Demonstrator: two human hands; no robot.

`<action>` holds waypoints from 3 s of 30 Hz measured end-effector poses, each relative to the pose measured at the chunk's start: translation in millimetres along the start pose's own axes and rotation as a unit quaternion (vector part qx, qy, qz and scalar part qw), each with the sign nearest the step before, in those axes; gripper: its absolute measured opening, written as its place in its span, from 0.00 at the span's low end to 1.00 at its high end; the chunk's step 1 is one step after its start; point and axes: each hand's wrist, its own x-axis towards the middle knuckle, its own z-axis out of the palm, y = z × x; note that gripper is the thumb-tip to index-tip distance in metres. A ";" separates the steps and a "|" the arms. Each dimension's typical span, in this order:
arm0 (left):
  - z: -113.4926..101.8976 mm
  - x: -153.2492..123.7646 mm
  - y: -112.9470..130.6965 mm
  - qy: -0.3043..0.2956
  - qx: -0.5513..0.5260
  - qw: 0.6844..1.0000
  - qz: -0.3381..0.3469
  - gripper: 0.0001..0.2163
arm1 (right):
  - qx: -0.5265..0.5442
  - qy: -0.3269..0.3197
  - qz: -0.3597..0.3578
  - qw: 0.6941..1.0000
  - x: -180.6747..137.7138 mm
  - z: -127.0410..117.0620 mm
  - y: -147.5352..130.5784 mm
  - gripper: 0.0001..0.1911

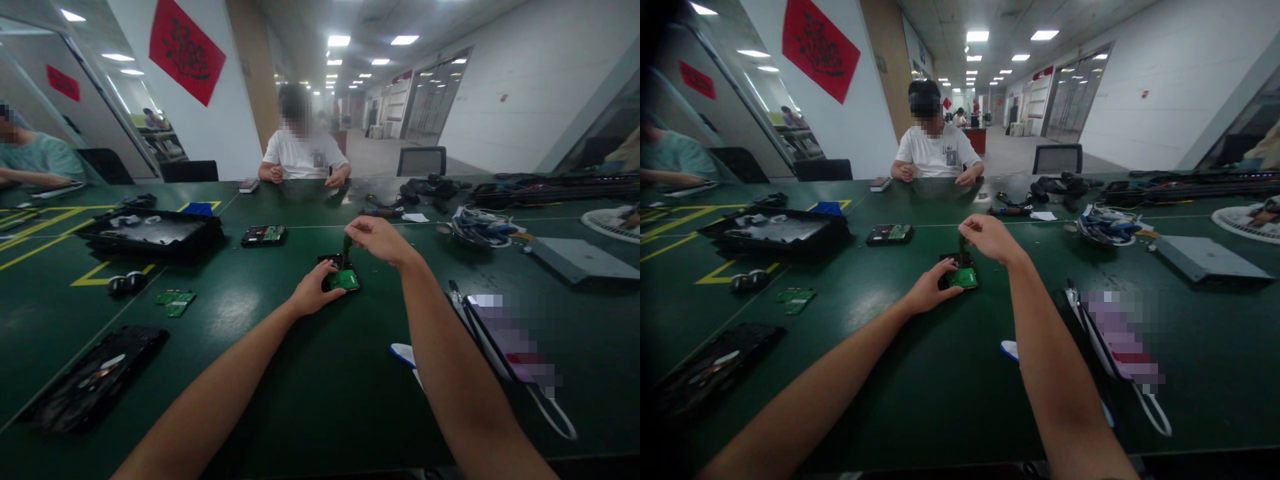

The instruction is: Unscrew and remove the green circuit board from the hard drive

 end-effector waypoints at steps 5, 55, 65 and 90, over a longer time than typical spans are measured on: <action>0.9 0.2 -0.7 0.000 -0.001 1.000 0.001 0.27 | 0.001 0.035 0.012 0.999 3.0 3.9 3.6 0.10; -1.5 -0.2 2.7 -0.007 -0.002 1.000 -0.005 0.27 | -0.013 0.016 0.047 0.999 -1.0 0.8 -6.2 0.09; 0.3 0.1 0.2 -0.003 0.007 1.000 -0.002 0.27 | 0.019 -0.002 0.049 0.999 -1.2 1.4 -4.5 0.12; -0.7 0.1 3.7 -0.003 0.001 1.000 -0.001 0.27 | 0.030 0.038 0.063 0.997 2.5 5.9 0.4 0.10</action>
